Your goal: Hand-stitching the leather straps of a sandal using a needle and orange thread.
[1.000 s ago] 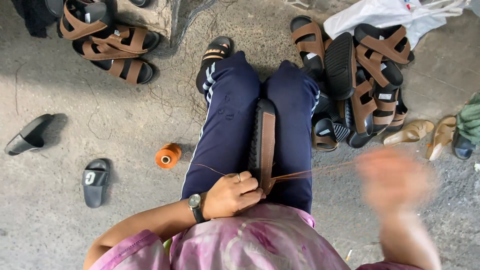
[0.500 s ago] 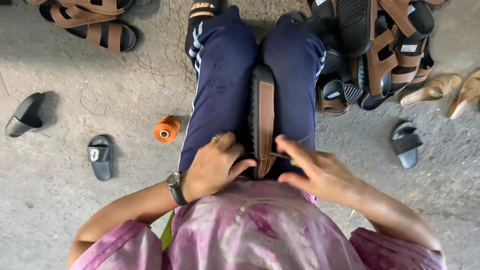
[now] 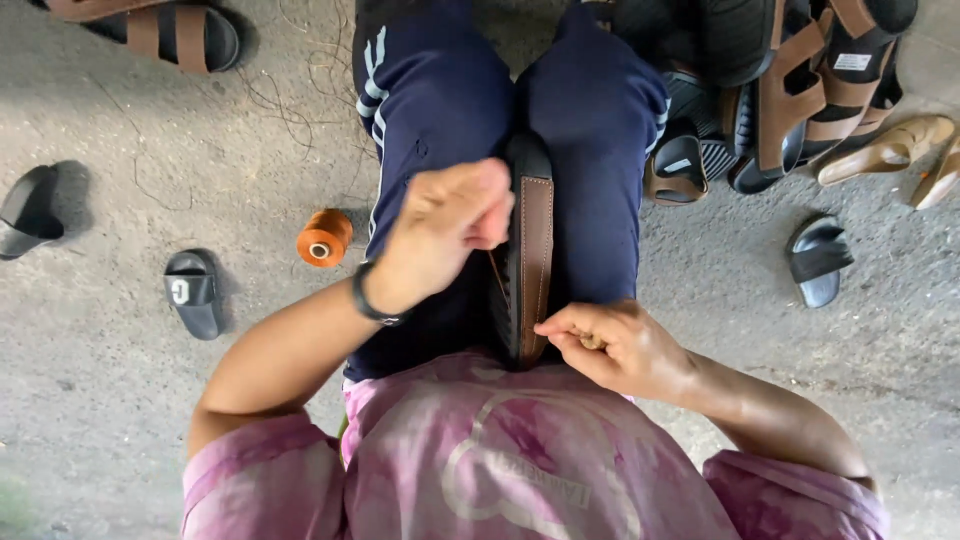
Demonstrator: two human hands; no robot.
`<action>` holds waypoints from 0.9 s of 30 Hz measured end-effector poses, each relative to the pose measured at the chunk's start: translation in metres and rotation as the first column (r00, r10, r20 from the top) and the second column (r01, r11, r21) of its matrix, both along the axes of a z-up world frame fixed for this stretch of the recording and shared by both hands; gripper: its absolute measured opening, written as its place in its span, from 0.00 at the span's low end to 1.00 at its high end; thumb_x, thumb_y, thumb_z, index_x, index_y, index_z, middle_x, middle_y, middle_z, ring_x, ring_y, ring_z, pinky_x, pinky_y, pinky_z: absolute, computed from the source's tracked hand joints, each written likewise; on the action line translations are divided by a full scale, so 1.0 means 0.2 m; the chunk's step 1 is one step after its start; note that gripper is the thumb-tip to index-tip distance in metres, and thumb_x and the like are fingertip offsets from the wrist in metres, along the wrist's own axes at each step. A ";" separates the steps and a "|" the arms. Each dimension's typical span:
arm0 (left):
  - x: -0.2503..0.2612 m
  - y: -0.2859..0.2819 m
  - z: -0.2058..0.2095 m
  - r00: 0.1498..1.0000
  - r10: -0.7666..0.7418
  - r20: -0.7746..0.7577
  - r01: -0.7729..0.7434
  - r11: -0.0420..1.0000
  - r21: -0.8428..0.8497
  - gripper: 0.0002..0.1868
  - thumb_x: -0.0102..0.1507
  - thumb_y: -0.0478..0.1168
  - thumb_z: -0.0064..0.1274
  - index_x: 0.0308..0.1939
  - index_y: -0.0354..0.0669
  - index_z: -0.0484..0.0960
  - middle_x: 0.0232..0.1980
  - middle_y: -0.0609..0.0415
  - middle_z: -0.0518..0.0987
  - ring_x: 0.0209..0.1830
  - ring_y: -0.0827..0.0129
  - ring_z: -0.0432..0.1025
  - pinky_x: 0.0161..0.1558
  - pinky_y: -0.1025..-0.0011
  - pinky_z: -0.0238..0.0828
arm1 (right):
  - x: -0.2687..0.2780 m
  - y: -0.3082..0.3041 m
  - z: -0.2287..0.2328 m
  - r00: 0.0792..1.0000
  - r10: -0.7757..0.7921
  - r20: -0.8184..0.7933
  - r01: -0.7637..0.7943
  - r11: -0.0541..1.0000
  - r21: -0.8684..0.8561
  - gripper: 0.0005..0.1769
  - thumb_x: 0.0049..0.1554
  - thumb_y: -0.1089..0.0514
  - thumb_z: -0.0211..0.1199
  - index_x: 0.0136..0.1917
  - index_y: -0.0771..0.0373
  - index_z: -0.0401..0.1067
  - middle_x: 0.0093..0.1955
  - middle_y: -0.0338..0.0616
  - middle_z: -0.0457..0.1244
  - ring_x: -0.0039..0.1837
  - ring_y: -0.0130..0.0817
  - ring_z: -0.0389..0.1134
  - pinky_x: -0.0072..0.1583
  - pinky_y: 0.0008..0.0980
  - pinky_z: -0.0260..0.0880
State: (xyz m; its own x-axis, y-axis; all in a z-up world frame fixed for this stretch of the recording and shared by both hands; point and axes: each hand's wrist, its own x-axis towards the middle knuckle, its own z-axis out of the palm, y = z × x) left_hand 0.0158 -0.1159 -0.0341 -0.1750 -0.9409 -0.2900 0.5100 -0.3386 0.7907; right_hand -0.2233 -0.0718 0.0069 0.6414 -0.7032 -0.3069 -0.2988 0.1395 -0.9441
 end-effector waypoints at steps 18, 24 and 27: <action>0.04 0.51 0.15 0.610 -0.124 0.783 0.430 0.882 -0.195 0.34 0.51 0.41 0.72 0.56 0.36 0.72 0.49 0.46 0.74 0.46 0.54 0.78 0.48 0.61 0.79 | -0.06 -0.01 0.11 0.865 0.166 -0.474 -0.453 0.666 -0.594 0.22 0.61 0.60 0.53 0.66 0.43 0.74 0.47 0.35 0.63 0.40 0.29 0.70 0.40 0.26 0.73; 0.02 0.50 0.12 0.629 -0.155 0.762 0.401 0.905 -0.146 0.32 0.52 0.44 0.70 0.56 0.38 0.74 0.46 0.50 0.74 0.44 0.56 0.79 0.47 0.63 0.80 | -0.04 0.00 0.16 0.787 0.089 -0.610 -0.555 0.533 -0.638 0.23 0.61 0.59 0.52 0.67 0.39 0.71 0.48 0.34 0.62 0.40 0.28 0.69 0.39 0.26 0.72; 0.00 0.50 0.09 0.627 -0.159 0.763 0.408 0.901 -0.147 0.32 0.51 0.42 0.71 0.55 0.39 0.75 0.47 0.52 0.75 0.45 0.61 0.79 0.47 0.66 0.80 | -0.01 0.01 0.23 0.716 0.018 -0.698 -0.647 0.393 -0.654 0.28 0.55 0.59 0.58 0.68 0.39 0.70 0.44 0.34 0.60 0.33 0.27 0.65 0.34 0.24 0.69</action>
State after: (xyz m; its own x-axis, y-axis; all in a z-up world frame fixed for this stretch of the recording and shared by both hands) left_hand 0.0161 -0.0167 -0.0152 -0.3009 -0.9369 -0.1780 -0.3433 -0.0677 0.9368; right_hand -0.2246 -0.0705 0.0524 0.8332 -0.5474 -0.0779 -0.5524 -0.8182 -0.1595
